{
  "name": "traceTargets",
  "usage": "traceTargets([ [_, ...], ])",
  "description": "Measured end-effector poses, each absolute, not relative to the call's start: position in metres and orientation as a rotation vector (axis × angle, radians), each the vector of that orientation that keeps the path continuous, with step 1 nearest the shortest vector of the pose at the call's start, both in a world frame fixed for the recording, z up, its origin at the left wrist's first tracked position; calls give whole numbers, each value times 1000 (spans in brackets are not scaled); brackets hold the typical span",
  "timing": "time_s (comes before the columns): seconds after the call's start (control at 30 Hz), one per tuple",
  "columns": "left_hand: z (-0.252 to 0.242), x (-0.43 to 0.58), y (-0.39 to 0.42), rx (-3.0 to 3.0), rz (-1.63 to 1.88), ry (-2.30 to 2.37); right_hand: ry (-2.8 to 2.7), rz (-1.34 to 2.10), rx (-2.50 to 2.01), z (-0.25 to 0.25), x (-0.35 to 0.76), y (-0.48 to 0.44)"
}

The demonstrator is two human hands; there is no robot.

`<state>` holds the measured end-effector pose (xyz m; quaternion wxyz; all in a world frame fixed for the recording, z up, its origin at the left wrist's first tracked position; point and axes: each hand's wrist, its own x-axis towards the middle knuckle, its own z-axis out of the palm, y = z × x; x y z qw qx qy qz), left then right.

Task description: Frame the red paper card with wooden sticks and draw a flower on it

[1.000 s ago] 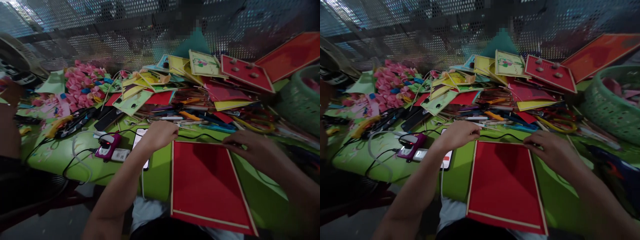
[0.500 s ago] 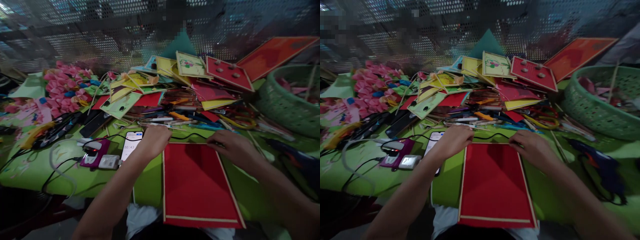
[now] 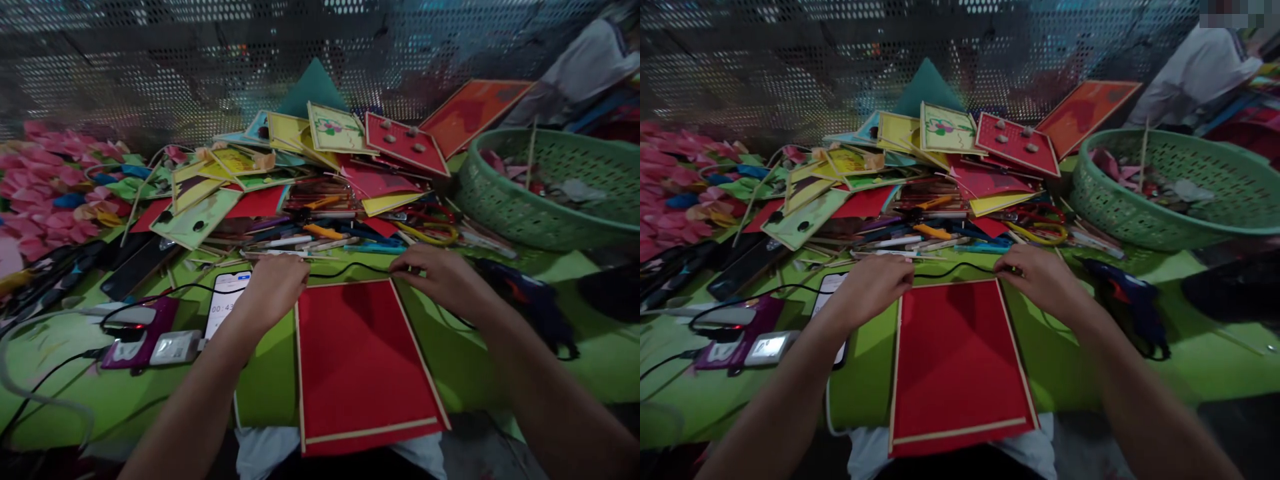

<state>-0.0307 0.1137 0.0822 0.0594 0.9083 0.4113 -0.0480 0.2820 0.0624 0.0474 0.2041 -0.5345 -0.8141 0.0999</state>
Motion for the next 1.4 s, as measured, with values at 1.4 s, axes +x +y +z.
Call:
traceTargets([
  [1.4, 89, -36, 116, 2695, -113, 1204, -2338, 296, -1422, 36, 278, 65],
])
